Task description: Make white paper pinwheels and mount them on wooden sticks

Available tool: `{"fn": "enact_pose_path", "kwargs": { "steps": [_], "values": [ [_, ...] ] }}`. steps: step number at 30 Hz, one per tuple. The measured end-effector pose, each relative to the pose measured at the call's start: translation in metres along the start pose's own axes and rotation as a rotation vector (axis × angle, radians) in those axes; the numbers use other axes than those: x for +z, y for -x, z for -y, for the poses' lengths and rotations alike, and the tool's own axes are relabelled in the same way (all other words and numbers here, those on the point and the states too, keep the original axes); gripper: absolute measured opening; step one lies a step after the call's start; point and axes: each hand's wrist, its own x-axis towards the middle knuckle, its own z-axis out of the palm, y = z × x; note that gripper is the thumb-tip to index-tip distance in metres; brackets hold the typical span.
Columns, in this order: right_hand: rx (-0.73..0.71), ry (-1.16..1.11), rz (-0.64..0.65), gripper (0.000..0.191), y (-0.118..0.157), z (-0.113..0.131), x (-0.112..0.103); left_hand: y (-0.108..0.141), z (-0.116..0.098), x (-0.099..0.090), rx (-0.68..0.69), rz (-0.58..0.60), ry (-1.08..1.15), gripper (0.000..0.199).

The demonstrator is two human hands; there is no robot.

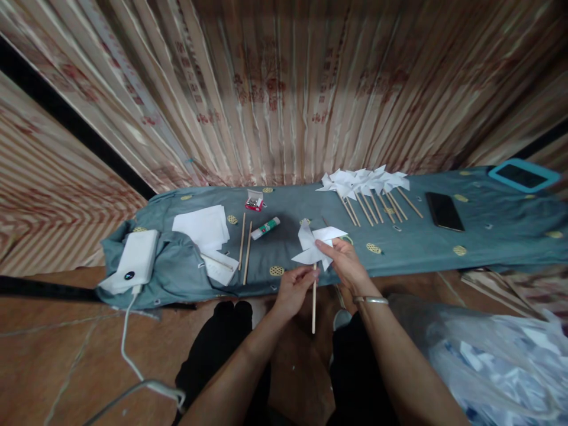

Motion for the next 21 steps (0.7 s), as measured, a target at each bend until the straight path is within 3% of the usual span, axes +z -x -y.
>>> {"fn": "enact_pose_path", "kwargs": {
  "steps": [7, 14, 21],
  "values": [
    [-0.058, -0.024, -0.070, 0.038, 0.000, 0.005, -0.010, 0.007, 0.007, 0.002, -0.074, 0.004, 0.057, 0.040],
    [-0.016, 0.035, -0.060, 0.042, 0.007, 0.010, -0.026, 0.004, 0.007, -0.004, -0.079, -0.076, 0.063, 0.040],
    [0.015, 0.010, -0.090, 0.038, 0.009, 0.009, -0.034, 0.003, 0.009, -0.007, -0.068, -0.078, 0.057, 0.034]
  ]
}}
